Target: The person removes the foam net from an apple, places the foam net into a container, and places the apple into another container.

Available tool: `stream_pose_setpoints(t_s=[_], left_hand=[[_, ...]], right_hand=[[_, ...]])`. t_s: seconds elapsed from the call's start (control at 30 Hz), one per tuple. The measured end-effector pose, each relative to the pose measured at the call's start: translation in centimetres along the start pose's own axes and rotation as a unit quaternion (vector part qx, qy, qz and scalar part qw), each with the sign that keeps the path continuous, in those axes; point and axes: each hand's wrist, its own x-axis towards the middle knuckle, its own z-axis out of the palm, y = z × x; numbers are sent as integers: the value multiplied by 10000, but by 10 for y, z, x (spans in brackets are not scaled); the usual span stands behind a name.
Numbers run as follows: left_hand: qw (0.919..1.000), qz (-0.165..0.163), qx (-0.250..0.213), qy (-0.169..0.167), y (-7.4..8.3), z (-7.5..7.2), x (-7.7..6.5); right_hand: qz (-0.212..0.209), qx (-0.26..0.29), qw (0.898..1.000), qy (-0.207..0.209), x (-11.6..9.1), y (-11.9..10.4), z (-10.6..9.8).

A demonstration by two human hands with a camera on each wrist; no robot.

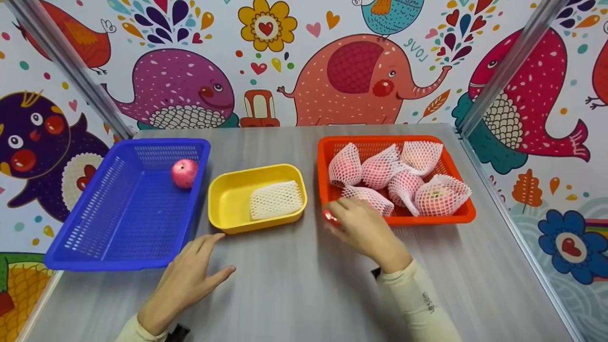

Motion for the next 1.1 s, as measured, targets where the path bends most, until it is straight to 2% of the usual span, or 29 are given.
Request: stream_pose_setpoints(t_s=[0.1, 0.2, 0.3, 0.4, 0.6, 0.8, 0.9, 1.1], left_hand=[[10000, -33, -36, -43, 1, 1, 0], [9999, -83, -58, -122, 0, 3, -1], [9998, -113, -52, -155, 0, 4, -1], [9998, -107, -47, -140, 0, 5, -1], [9996, -73, -161, -218, 3, 7, -3], [9990, -142, -205, -370, 5, 9, -5], [9986, -207, -213, -434, 6, 11, -5], [9978, -195, -306, -552, 7, 13, -4]], right_hand=[[278, -96, 9995, -74, 4, 18, -8], [829, -93, 9956, -430, 6, 36, -12], [1410, -14, 9853, -960, 7, 53, -12], [1800, 19, 9727, -1467, 9, 67, -8], [2173, 42, 9517, -2169, 9, 88, 3], [2574, 358, 9272, -2698, 9, 97, 16], [2664, 490, 9219, -2771, 10, 101, 21], [2663, 575, 9217, -2760, 11, 107, 28]])
